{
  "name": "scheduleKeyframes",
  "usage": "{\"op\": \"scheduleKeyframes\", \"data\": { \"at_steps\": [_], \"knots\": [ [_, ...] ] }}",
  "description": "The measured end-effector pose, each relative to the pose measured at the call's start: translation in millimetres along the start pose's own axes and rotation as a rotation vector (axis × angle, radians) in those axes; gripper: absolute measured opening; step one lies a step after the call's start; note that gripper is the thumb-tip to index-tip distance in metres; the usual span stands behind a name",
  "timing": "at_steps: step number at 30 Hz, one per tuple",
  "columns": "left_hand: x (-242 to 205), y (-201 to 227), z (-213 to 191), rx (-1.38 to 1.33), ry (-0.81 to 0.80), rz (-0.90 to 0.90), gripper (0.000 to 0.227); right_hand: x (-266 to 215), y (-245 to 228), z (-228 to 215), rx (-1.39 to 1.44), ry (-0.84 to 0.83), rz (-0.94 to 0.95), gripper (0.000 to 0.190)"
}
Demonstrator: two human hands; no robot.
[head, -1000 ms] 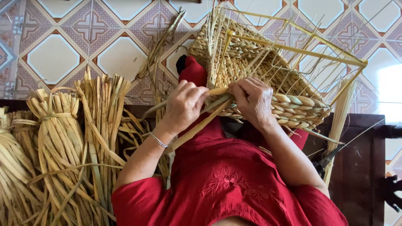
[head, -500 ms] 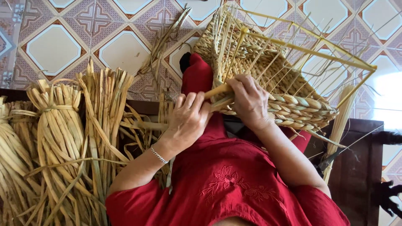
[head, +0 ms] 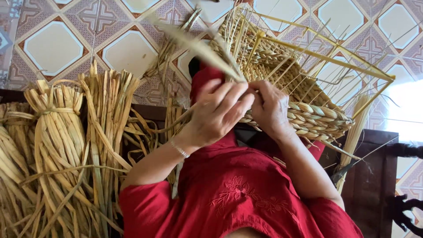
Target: The person weaves a basket by hand, threading dried plant stalks through a frame, trimming excess material with shears, and tucking the ends into the weave to build the sides.
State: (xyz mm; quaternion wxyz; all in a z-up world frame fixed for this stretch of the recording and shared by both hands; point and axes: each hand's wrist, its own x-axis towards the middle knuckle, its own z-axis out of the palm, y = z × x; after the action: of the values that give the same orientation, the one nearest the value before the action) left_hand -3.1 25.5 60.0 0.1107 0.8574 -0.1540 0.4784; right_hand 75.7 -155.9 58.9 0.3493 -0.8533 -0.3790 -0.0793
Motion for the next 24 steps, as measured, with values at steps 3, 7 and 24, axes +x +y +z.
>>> {"op": "scheduleKeyframes", "data": {
  "at_steps": [3,7,24],
  "knots": [
    [-15.0,-7.6,22.4,-0.394,-0.102,-0.106,0.028,0.6,-3.7,6.1,0.075,0.123,0.088,0.012],
    [-28.2,-19.4,43.4,-0.934,-0.248,-0.618,0.022,2.8,-3.7,13.9,-0.008,0.227,-0.018,0.019],
    [-62.4,-39.1,95.9,-1.487,-0.386,-0.922,0.03,-7.8,-21.5,18.2,-0.326,0.09,-0.172,0.054]
  ]
}}
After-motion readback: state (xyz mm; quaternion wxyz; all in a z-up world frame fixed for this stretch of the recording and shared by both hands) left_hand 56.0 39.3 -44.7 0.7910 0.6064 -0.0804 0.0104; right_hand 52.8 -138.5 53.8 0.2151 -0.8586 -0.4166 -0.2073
